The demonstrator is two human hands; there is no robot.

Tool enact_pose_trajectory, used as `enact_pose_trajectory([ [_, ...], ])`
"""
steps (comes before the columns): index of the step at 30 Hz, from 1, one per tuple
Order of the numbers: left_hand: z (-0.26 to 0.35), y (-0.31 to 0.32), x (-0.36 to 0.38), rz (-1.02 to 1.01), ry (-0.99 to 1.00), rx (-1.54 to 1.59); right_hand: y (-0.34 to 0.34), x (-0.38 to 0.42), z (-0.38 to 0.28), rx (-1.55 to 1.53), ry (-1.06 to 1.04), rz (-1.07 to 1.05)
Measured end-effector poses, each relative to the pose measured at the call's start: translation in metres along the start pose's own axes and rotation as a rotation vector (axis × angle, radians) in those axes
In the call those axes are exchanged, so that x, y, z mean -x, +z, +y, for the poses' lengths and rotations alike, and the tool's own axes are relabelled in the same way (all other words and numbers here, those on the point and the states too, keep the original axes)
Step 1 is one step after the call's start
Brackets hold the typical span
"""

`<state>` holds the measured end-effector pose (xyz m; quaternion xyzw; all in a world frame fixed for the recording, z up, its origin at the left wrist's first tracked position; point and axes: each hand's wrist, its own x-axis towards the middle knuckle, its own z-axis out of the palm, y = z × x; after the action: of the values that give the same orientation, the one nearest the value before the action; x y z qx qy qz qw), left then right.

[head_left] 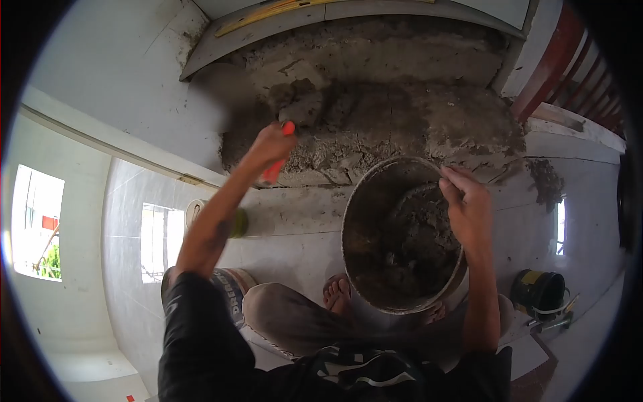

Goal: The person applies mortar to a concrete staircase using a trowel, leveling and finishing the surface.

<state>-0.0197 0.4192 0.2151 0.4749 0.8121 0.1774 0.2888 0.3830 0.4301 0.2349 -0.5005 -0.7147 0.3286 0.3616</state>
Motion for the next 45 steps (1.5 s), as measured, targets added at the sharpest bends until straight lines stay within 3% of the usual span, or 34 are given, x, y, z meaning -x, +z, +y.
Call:
enact_pose_trajectory([
  [1,-0.012,0.015,-0.021,0.140,0.108,-0.245,0.003,0.000,0.000,-0.020,0.005,-0.009],
  [2,-0.021,0.027,-0.038,0.154,0.118,-0.248,0.003,-0.003,-0.002,-0.038,0.003,-0.012],
  [4,-0.031,0.045,-0.060,0.313,-0.026,-0.379,0.001,-0.002,-0.004,-0.026,-0.018,-0.011],
  [7,-0.030,0.019,-0.040,0.407,-0.044,-0.349,-0.004,-0.005,0.003,-0.040,-0.013,-0.021],
  [11,0.001,-0.055,0.003,0.280,0.105,-0.286,-0.019,-0.012,0.005,-0.061,0.059,-0.045],
  [13,0.026,-0.063,0.009,-0.017,-0.189,-0.153,-0.024,-0.015,0.014,-0.045,0.053,-0.028],
  [15,0.000,-0.038,-0.026,0.066,0.050,-0.415,-0.026,-0.018,0.021,-0.046,0.030,-0.034],
  [17,-0.055,0.030,-0.092,0.032,0.207,-0.534,-0.032,-0.023,0.021,-0.047,0.000,-0.025],
  [18,-0.037,0.046,-0.084,0.029,0.212,-0.537,-0.033,-0.023,0.018,-0.043,0.009,-0.042],
  [20,0.004,0.065,-0.040,0.229,0.082,-0.386,-0.036,-0.019,0.018,-0.048,0.024,-0.058],
  [23,0.013,0.022,-0.006,0.173,0.168,-0.458,-0.041,-0.021,0.023,-0.046,-0.007,-0.044],
  [26,0.041,-0.016,-0.001,0.240,0.097,-0.612,-0.040,-0.019,0.028,-0.087,0.013,-0.080],
  [30,0.076,-0.048,-0.057,0.210,0.186,-0.723,-0.047,-0.017,0.030,-0.043,-0.012,-0.066],
  [32,0.084,-0.050,-0.079,0.069,0.175,-0.796,-0.047,-0.012,0.031,-0.029,-0.031,-0.074],
  [36,0.059,-0.005,-0.038,-0.035,0.208,-0.851,-0.054,-0.014,0.037,-0.012,-0.042,-0.074],
  [42,-0.009,0.019,-0.007,0.098,0.324,-0.727,-0.057,-0.015,0.047,0.008,-0.031,-0.082],
  [45,-0.034,0.032,0.015,0.233,0.245,-0.650,-0.059,-0.013,0.051,-0.029,-0.043,-0.094],
])
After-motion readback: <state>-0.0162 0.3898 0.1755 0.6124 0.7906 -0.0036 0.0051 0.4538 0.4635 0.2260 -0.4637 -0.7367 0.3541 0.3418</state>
